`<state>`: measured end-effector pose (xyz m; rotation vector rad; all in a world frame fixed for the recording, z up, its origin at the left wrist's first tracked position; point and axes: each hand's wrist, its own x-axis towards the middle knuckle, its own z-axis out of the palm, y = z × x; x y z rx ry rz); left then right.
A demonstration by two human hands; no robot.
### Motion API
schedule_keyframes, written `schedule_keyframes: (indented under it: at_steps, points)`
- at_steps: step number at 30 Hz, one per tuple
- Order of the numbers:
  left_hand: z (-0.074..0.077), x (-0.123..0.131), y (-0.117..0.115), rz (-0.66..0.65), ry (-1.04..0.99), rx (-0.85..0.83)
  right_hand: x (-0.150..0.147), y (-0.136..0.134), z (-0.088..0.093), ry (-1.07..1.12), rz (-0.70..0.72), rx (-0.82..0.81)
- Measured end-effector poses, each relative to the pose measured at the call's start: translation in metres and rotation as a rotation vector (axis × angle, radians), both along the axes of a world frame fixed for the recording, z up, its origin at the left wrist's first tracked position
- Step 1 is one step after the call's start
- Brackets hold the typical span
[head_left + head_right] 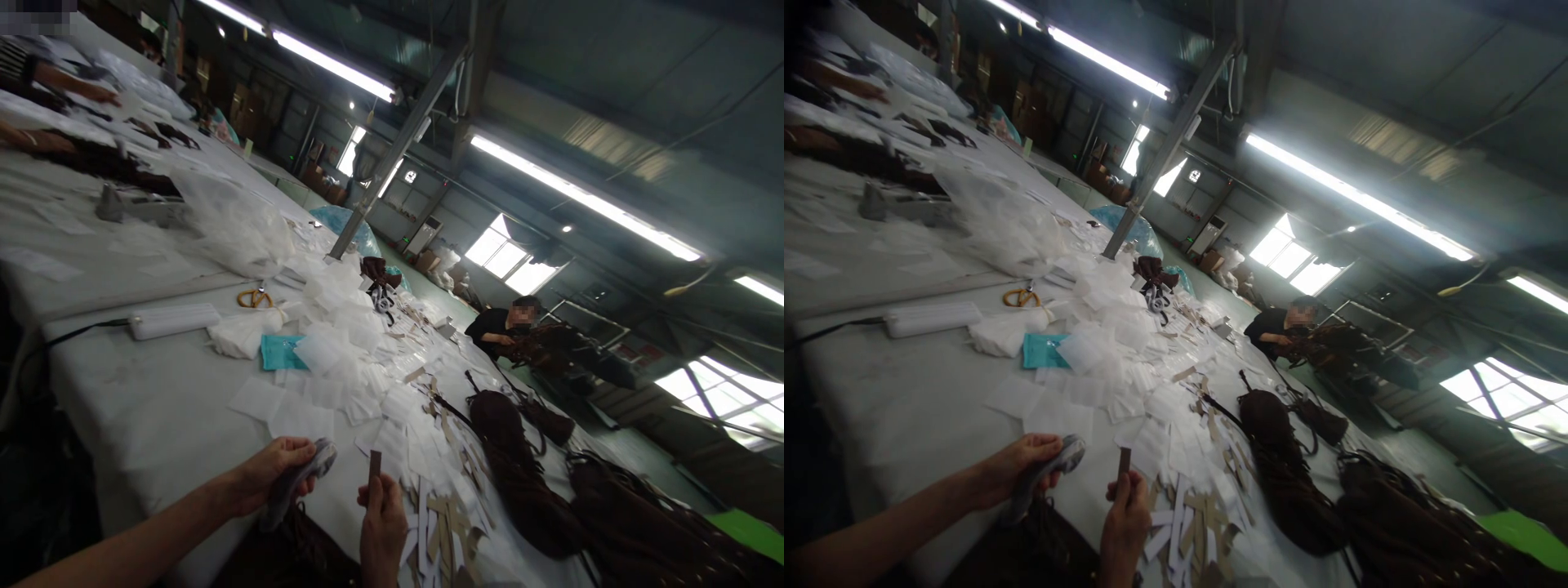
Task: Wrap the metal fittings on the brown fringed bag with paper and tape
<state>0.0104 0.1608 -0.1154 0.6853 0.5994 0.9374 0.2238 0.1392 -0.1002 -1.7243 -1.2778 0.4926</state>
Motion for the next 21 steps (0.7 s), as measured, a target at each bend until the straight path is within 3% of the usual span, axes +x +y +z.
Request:
schedule_keyframes:
  at_steps: [4,11,16,21]
  points:
    - [0.001,0.001,-0.001,0.000,0.009,0.019,0.019,-0.002,0.006,-0.110,0.069,-0.095]
    - [-0.001,0.002,-0.001,-0.003,0.028,0.038,0.039,-0.002,-0.006,-0.127,-0.011,-0.151]
    - [0.000,0.002,-0.001,-0.002,0.041,0.046,0.031,0.007,-0.019,-0.405,0.115,0.028]
    - [0.001,0.002,-0.004,-0.006,0.047,0.064,0.006,0.010,-0.033,-0.505,0.252,-0.046]
